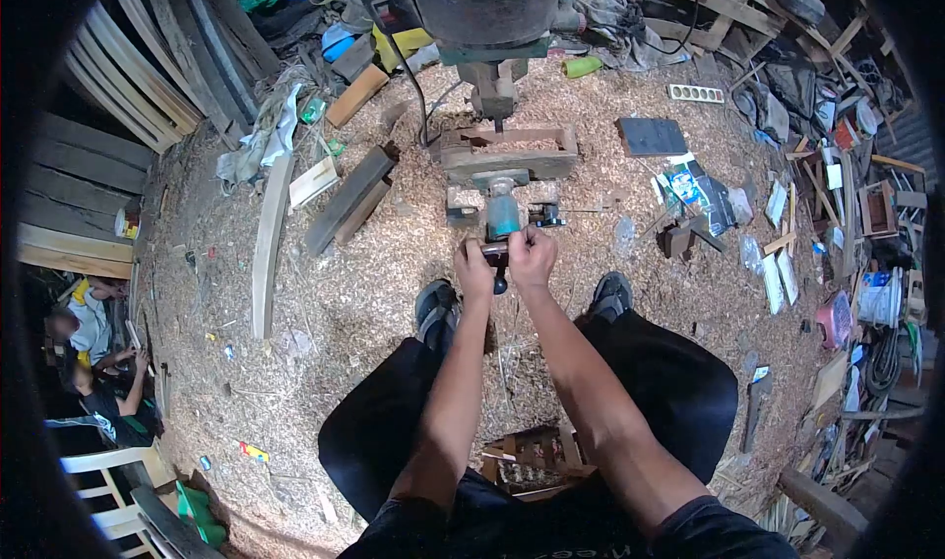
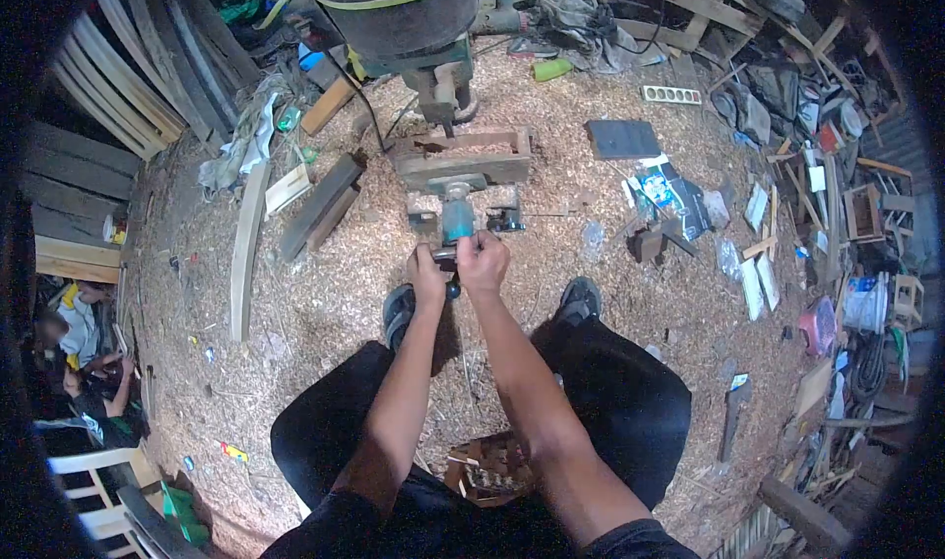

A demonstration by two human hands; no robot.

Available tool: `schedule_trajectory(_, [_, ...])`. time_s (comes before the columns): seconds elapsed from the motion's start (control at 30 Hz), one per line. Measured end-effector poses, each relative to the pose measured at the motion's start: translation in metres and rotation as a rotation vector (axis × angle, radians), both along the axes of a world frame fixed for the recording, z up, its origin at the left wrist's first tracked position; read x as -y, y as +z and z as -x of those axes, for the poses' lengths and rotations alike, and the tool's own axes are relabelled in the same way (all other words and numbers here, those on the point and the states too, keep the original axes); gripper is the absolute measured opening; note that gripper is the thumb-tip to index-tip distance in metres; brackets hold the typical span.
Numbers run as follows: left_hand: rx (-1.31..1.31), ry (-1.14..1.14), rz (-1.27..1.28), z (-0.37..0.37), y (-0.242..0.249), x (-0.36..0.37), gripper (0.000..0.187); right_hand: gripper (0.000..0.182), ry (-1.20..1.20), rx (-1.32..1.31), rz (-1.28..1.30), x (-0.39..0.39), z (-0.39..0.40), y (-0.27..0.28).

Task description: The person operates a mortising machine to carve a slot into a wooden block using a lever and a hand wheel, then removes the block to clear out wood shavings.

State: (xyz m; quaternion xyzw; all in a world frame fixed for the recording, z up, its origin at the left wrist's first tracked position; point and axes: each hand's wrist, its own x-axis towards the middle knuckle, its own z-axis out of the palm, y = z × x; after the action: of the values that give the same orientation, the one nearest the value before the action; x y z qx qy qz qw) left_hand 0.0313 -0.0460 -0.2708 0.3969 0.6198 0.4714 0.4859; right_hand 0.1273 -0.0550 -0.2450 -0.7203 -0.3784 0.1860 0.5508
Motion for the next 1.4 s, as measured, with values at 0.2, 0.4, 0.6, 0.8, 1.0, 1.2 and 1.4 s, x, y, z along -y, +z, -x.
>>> schedule_trajectory(0.2, [-0.333, 0.048, -0.177, -0.006, -0.009, -0.007, 0.043, 0.032, 0.004, -0.066, -0.032, 0.001, 0.0, -0.012])
schedule_trajectory(0.4, [-0.789, -0.168, -0.253, -0.014, 0.051, -0.009, 0.033, 0.042, -0.207, -0.75, -0.219, -0.002, 0.009, -0.057])
schedule_trajectory(0.6, [0.287, -0.125, 0.066, 0.017, -0.001, -0.03, 0.04, 0.035, -0.069, -0.528, -0.106, 0.008, -0.009, -0.025])
schedule_trajectory(0.8, [-0.19, -0.041, 0.063, -0.001, 0.03, -0.022, 0.053, 0.025, -0.015, -0.324, 0.015, -0.004, 0.001, -0.043])
schedule_trajectory(1.0, [-0.412, -0.109, -0.107, -0.011, 0.052, -0.016, 0.046, 0.021, -0.246, -0.698, -0.015, 0.003, -0.01, -0.025])
schedule_trajectory(1.2, [-0.062, -0.256, -0.042, -0.006, 0.063, -0.012, 0.062, 0.037, -0.254, -0.085, -0.034, -0.005, 0.002, -0.045])
schedule_trajectory(1.4, [-0.025, -0.343, -0.222, -0.01, 0.068, -0.026, 0.073, 0.059, -0.264, -0.345, 0.182, 0.025, -0.022, -0.041])
